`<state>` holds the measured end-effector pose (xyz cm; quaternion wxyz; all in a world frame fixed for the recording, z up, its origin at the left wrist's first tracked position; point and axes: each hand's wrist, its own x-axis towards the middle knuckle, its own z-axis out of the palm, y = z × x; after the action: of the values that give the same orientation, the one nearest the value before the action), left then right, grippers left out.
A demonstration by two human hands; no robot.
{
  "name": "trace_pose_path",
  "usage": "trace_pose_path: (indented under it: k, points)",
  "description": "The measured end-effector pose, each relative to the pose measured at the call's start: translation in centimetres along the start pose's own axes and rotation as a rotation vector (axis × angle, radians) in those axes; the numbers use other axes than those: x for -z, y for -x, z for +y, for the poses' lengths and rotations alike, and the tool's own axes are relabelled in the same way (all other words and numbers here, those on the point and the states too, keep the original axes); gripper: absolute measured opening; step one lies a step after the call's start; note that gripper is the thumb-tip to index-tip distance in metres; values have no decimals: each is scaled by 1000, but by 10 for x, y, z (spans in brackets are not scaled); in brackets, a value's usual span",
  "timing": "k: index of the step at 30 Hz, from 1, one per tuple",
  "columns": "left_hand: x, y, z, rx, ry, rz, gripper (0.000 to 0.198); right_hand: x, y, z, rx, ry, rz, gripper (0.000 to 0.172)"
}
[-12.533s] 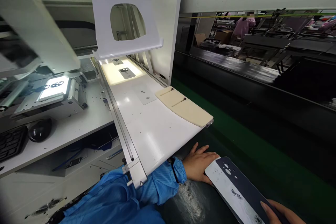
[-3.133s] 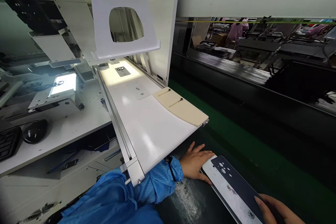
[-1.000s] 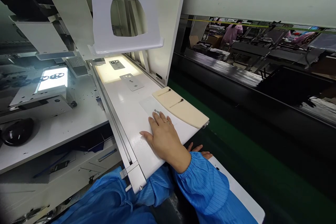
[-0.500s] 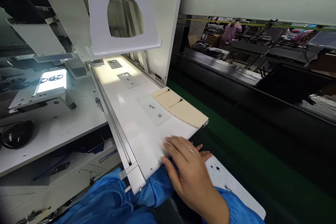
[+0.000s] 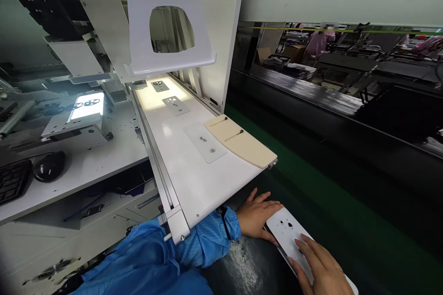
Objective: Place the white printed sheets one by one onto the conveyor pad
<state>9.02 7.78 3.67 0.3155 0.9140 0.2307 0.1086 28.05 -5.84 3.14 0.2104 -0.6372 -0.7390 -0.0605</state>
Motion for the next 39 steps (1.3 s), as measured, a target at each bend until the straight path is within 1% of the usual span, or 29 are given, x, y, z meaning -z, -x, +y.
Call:
trace_pose_path:
  k: [3, 6, 8, 12, 16, 19, 21, 24, 26, 29, 31, 33, 36, 39]
  points:
    - [0, 0, 0, 5, -5, -1, 82, -14, 3, 2, 115, 134, 33, 68]
    - [1, -1, 1, 9, 7, 5, 82, -24, 6, 4, 186, 273, 95, 69]
    - [1, -1, 0, 6, 20, 13, 83, -28, 8, 7, 177, 302, 80, 64]
    - [-1, -1, 0, 2, 40, 34, 87, -29, 11, 13, 104, 253, -39, 56]
    - [-4, -1, -2, 0, 42, 39, 90, -26, 10, 14, 131, 248, -26, 52]
    - [-6, -2, -3, -2, 30, 39, 91, -21, 7, 9, 135, 247, -9, 50]
    - [-5, -3, -3, 3, 19, 26, 91, -16, 3, 3, 104, 234, 12, 51]
    - [-4, -3, -2, 10, 21, 10, 89, -9, -4, -1, -29, 207, -10, 57]
    - [-4, -3, -2, 9, 40, 13, 88, -6, -9, 2, -151, 120, -78, 58]
    - [-6, -4, -4, 1, 67, 30, 88, -2, -16, 8, -329, -73, -209, 54]
    - [-8, -5, -5, -3, 76, 40, 90, 2, -18, 8, -397, -129, -255, 53]
    - [-10, -6, -6, 0, 91, 49, 93, 6, -20, 5, -395, -120, -257, 51]
    - [-10, -6, -4, 15, 105, 50, 90, 9, -21, -1, -336, -81, -235, 47]
    - [-8, -6, -1, 31, 86, 35, 85, 10, -19, -3, -310, -57, -217, 51]
